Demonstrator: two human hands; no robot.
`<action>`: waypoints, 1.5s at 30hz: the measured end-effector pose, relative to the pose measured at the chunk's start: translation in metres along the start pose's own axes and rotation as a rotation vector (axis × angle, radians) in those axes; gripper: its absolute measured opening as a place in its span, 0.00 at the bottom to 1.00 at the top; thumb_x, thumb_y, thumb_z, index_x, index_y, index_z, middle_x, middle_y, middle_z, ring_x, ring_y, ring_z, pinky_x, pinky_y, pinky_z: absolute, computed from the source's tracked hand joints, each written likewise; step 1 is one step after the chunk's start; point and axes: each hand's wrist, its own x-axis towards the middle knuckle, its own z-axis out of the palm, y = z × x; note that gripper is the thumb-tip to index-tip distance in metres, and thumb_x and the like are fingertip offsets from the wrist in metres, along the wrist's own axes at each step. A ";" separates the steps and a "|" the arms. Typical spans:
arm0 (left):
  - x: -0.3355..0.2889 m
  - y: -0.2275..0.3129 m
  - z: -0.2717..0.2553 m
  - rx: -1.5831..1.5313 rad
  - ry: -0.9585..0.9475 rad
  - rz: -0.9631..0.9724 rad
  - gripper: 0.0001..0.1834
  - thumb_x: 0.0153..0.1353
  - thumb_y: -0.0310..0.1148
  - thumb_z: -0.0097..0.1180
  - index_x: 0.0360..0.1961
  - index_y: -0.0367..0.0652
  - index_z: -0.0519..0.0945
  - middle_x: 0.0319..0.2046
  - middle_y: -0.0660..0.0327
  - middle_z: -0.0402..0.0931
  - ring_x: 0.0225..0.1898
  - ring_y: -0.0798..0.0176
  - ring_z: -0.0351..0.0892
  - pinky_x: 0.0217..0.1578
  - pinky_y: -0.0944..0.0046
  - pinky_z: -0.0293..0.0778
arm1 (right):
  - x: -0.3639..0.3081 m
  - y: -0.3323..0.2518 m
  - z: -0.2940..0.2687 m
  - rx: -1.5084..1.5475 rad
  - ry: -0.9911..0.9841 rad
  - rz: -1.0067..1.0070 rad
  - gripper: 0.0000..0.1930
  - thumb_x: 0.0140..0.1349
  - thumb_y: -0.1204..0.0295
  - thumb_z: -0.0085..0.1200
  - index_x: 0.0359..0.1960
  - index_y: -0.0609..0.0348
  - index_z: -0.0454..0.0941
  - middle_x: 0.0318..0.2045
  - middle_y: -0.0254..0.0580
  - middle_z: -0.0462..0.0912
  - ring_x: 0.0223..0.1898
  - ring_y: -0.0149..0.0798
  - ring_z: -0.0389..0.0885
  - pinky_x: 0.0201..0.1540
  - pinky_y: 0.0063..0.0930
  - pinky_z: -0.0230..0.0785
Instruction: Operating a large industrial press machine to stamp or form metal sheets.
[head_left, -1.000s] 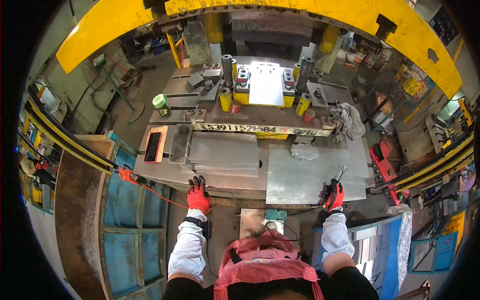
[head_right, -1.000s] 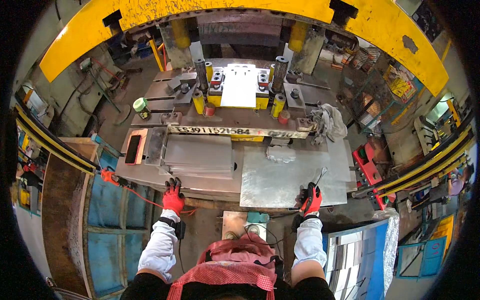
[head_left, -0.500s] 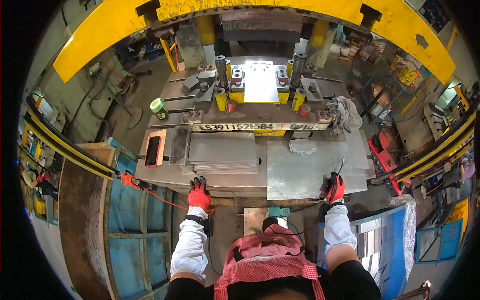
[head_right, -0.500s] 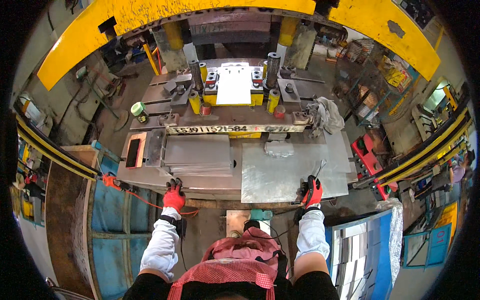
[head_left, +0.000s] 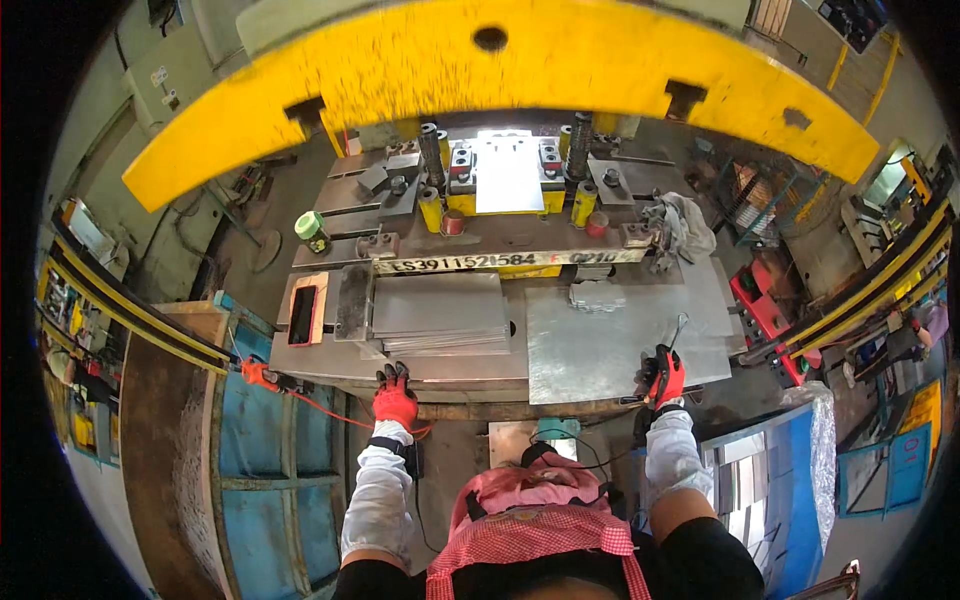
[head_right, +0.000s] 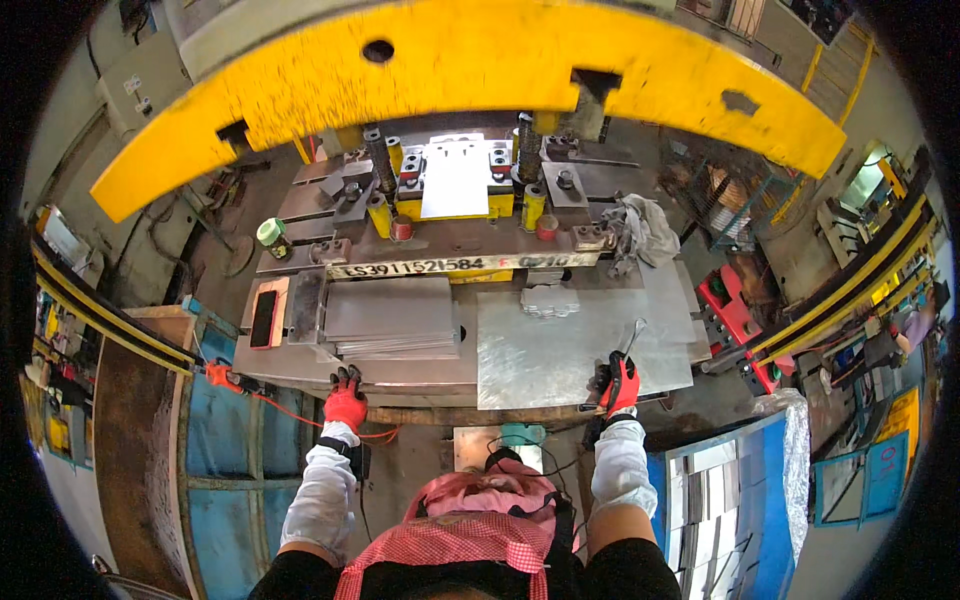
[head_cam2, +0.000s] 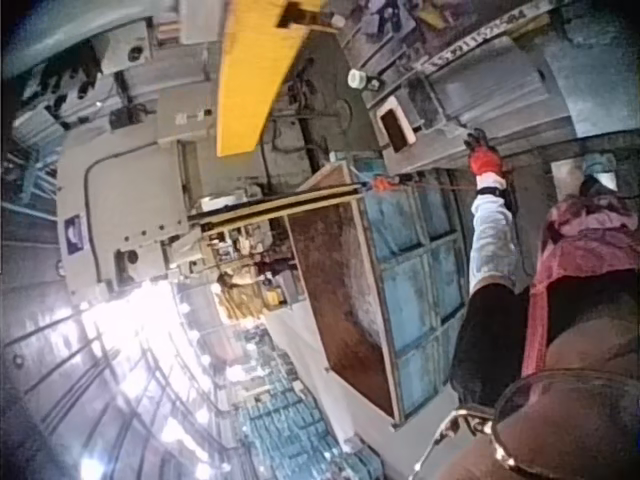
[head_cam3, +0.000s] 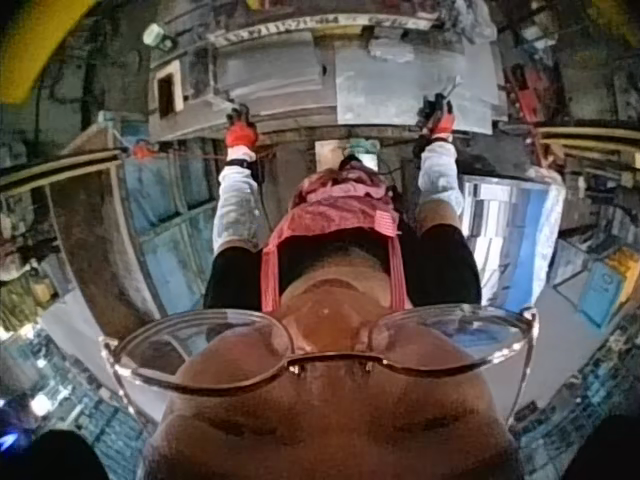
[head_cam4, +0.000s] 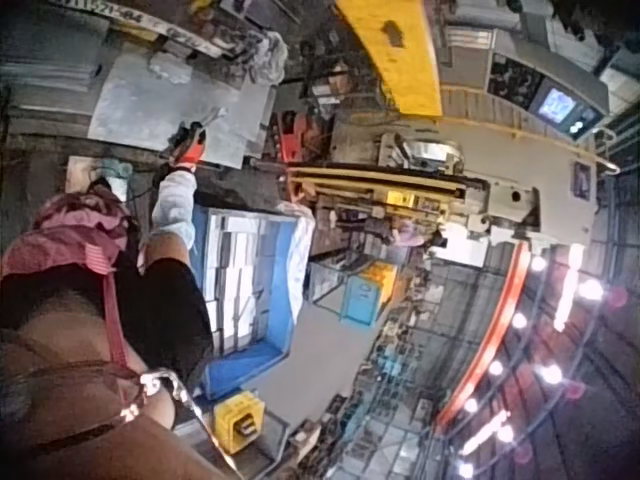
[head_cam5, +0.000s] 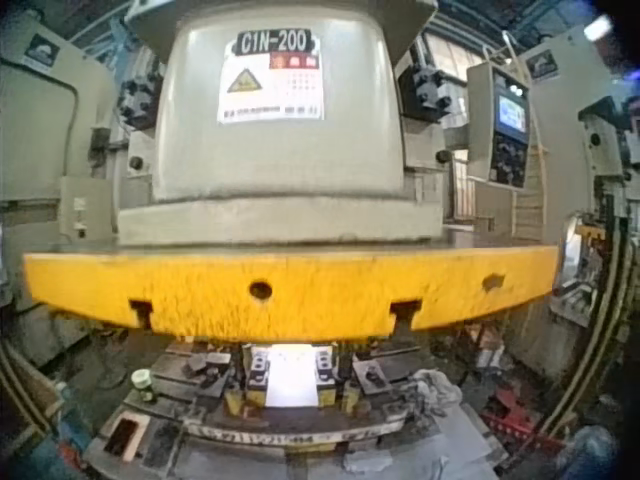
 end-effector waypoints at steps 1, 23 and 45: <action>0.000 -0.001 0.001 0.001 0.000 0.004 0.29 0.50 0.40 0.51 0.56 0.53 0.66 0.55 0.52 0.65 0.53 0.44 0.66 0.51 0.50 0.66 | -0.001 -0.001 0.001 -0.014 0.001 -0.006 0.15 0.55 0.61 0.56 0.30 0.59 0.68 0.19 0.42 0.72 0.13 0.39 0.72 0.16 0.36 0.70; -0.003 -0.009 -0.001 0.065 0.037 0.047 0.32 0.51 0.40 0.50 0.60 0.50 0.62 0.60 0.49 0.57 0.60 0.41 0.58 0.52 0.49 0.67 | -0.010 0.000 0.012 -0.047 -0.006 0.020 0.15 0.57 0.60 0.53 0.34 0.58 0.69 0.16 0.38 0.71 0.12 0.35 0.68 0.16 0.31 0.66; -0.013 0.004 0.009 -0.035 0.030 -0.082 0.34 0.48 0.42 0.54 0.59 0.53 0.63 0.59 0.50 0.59 0.57 0.43 0.62 0.53 0.50 0.62 | -0.019 -0.067 0.060 -0.375 -0.432 -0.140 0.31 0.54 0.75 0.51 0.61 0.54 0.57 0.41 0.45 0.76 0.25 0.28 0.71 0.26 0.22 0.67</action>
